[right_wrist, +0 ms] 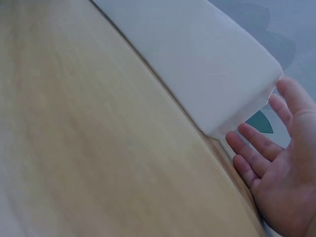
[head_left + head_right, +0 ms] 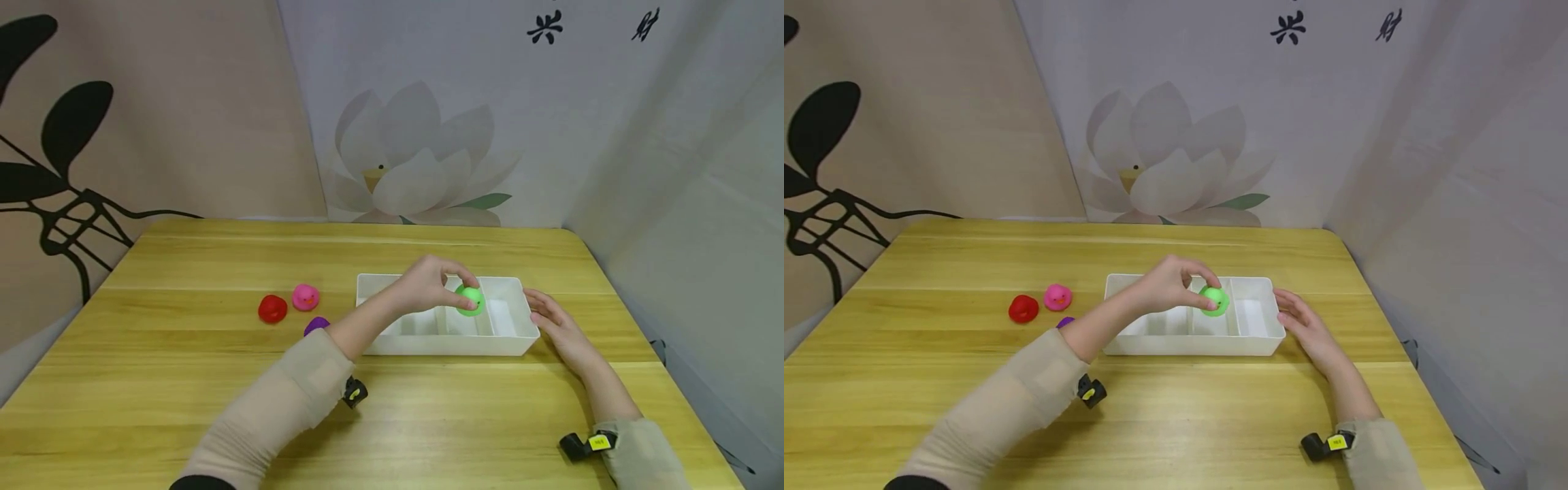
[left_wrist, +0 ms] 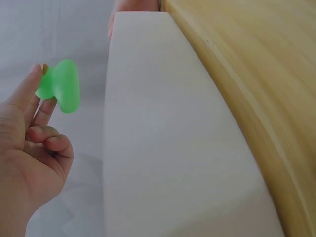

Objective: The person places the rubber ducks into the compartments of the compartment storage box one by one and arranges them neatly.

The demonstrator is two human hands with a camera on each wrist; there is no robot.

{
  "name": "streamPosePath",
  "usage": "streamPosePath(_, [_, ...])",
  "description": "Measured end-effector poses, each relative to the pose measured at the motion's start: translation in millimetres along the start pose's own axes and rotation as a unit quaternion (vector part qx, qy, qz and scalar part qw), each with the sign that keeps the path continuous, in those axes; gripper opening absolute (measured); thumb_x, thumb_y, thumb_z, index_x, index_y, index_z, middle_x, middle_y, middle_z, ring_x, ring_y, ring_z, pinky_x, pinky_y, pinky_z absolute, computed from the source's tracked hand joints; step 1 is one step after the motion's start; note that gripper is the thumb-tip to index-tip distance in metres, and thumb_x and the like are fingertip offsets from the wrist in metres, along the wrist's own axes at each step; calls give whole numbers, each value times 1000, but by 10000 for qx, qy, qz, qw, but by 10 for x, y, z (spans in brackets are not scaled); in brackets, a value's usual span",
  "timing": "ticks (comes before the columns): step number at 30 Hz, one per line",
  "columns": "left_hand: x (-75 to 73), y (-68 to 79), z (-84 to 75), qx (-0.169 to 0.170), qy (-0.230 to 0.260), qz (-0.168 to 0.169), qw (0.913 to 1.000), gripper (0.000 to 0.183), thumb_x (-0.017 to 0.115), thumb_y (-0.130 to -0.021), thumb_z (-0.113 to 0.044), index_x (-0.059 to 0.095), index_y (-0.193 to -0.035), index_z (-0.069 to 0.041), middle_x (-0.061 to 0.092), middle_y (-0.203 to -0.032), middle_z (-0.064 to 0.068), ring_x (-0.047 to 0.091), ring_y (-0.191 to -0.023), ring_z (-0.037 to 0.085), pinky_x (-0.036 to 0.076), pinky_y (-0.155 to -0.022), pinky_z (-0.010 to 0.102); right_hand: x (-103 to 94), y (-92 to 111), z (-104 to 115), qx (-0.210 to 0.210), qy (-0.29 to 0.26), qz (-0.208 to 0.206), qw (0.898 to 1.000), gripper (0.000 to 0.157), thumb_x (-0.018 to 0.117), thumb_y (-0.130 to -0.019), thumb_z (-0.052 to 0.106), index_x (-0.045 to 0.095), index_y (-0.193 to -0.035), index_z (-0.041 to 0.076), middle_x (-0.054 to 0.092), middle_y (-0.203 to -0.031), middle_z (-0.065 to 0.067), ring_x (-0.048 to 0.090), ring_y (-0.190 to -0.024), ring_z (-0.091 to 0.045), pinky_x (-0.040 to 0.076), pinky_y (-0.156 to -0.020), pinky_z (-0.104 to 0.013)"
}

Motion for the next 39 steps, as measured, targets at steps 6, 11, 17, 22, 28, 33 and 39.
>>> streamPosePath(6, [100, -114, 65, -111, 288, -58, 9995, 26, 85, -73, -24, 75, -96, -17, 67, -99, -13, 47, -73, 14, 33, -52, 23, -17, 3, -50, 167, 98, -38, 9998, 45, 42, -103, 13, 32, -146, 3, 48, -130, 9, 47, -116, -7, 41, -90, -18])
streamPosePath(11, [155, -199, 84, -168, 280, -159, 9993, 26, 84, -74, -27, 74, -97, -20, 66, -99, -16, 47, -68, 14, 35, -52, 23, -24, 6, -71, 200, 103, -16, 9997, 45, 42, -103, 14, 33, -146, 5, 48, -130, 7, 47, -117, -8, 41, -90, -19])
streamPosePath(17, [249, -304, 72, -142, 240, -215, 9994, 27, 84, -74, -27, 74, -98, -19, 66, -97, -17, 55, -87, 17, 42, -59, 23, -14, 15, -55, 165, 62, 68, 9998, 45, 41, -104, 13, 32, -147, 6, 48, -131, 7, 47, -117, -8, 41, -90, -19])
streamPosePath(22, [336, -368, 74, -160, 194, -186, 9995, 28, 84, -74, -26, 75, -99, -18, 67, -99, -15, 56, -101, 6, 46, -79, 24, -5, 17, -47, 152, 71, 128, 9998, 45, 39, -104, 13, 30, -148, 5, 47, -133, 6, 46, -118, -8, 40, -91, -19])
streamPosePath(28, [412, -431, 117, -216, 154, -150, 9995, 28, 83, -75, -27, 74, -100, -19, 66, -99, -16, 54, -107, 4, 42, -94, 32, -3, 11, -34, 83, 46, 138, 9999, 44, 38, -104, 11, 30, -147, 4, 47, -133, 6, 46, -118, -9, 39, -92, -19])
streamPosePath(33, [483, -488, 170, -322, 165, -101, 9993, 28, 84, -74, -27, 74, -99, -19, 66, -96, -17, 54, -108, 5, 42, -93, 29, -4, 15, -28, 83, 73, 150, 9998, 45, 39, -104, 11, 30, -147, 5, 47, -132, 5, 46, -118, -8, 39, -92, -19])
streamPosePath(39, [545, -521, 233, -474, 262, -75, 9985, 27, 83, -75, -27, 74, -99, -21, 65, -97, -18, 54, -109, 5, 43, -92, 29, -1, 21, -39, 145, 75, 186, 9997, 45, 38, -104, 11, 29, -148, 6, 47, -131, 3, 47, -117, -9, 40, -91, -19])
Point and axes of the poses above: each hand's wrist, its own y-axis away from the middle knuckle, its own x-axis out of the palm, z = x × y, the point moved 8 cm from there along -y, towards the middle knuckle
